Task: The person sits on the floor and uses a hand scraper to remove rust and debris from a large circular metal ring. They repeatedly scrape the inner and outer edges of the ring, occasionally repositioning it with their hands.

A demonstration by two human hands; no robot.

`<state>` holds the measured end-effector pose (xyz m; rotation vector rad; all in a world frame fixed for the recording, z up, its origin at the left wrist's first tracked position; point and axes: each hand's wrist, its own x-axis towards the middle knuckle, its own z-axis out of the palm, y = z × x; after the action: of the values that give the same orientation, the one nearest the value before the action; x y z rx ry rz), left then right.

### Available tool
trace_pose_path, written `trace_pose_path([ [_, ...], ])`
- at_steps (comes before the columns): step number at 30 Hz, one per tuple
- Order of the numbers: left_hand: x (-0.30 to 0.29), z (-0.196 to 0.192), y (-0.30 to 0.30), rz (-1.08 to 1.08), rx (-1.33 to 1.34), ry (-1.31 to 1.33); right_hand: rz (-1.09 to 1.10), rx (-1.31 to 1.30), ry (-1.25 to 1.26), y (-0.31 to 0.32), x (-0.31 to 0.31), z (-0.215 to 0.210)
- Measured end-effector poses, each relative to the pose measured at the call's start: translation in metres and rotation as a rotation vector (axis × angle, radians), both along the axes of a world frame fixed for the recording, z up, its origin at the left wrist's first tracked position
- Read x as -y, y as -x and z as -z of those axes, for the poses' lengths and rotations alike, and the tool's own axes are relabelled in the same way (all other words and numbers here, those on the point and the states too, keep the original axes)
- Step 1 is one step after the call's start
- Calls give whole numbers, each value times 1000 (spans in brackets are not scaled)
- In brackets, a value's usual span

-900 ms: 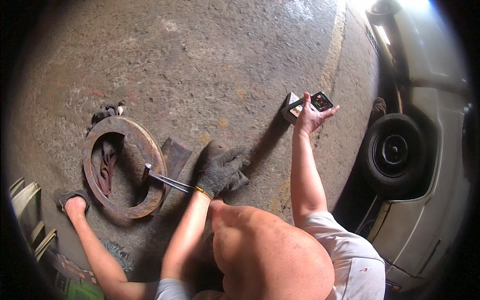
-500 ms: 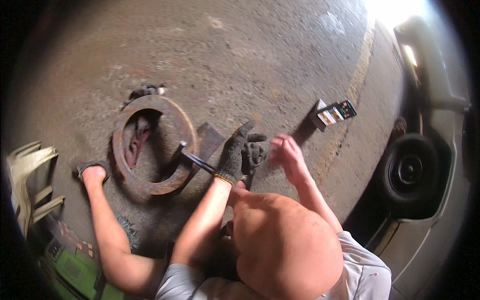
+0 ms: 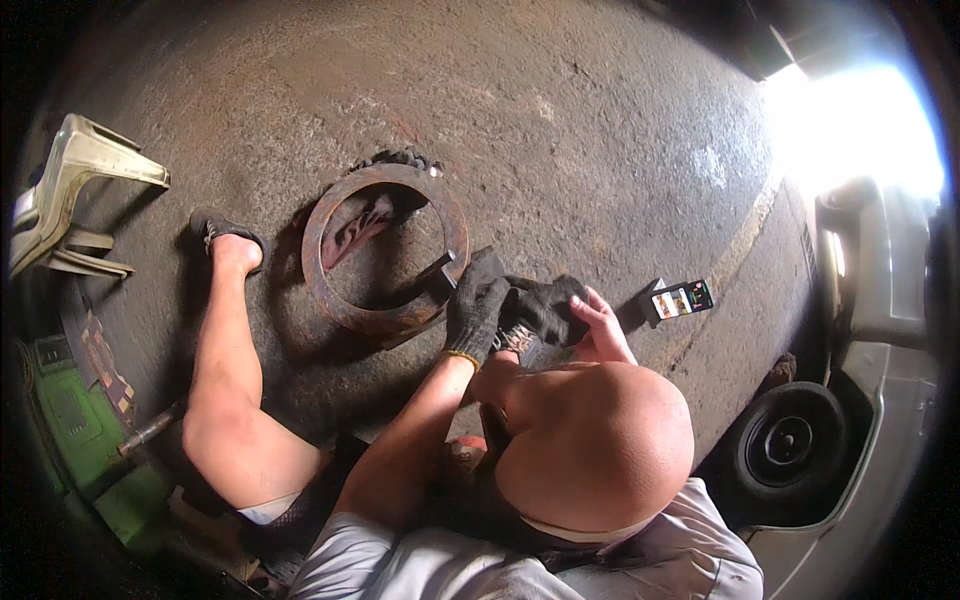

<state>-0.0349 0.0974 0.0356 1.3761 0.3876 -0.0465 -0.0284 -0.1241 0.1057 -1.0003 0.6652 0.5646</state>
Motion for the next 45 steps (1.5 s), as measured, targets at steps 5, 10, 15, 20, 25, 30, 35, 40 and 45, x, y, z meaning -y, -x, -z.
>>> trace_pose_path([
  [5, -2, -8, 9, 140, -36, -263, -200, 205, 455, -35, -8, -16],
  [10, 22, -30, -24, -22, -410, 1059, -711, 408, 368, -60, -17, -25],
  [15, 40, -30, -51, -203, -500, 977, -659, 543, 488, -48, -27, 25],
  [20, 45, 8, -54, -69, -494, 620, -526, 508, 823, -26, -35, 87],
  [25, 43, 9, -43, 360, -239, -487, -205, 383, 945, -16, -30, 109],
  [30, 44, -25, -39, 325, -220, -501, -374, 651, 1128, -8, -20, 100],
  [35, 36, -29, -47, 408, -69, -435, -112, 468, 642, -9, -17, 98],
  [40, 44, 8, -35, 391, -52, -413, -484, 640, 1007, -23, -10, 93],
  [45, 52, 69, -19, 177, -157, -419, -636, 755, 977, -18, -3, 65],
])
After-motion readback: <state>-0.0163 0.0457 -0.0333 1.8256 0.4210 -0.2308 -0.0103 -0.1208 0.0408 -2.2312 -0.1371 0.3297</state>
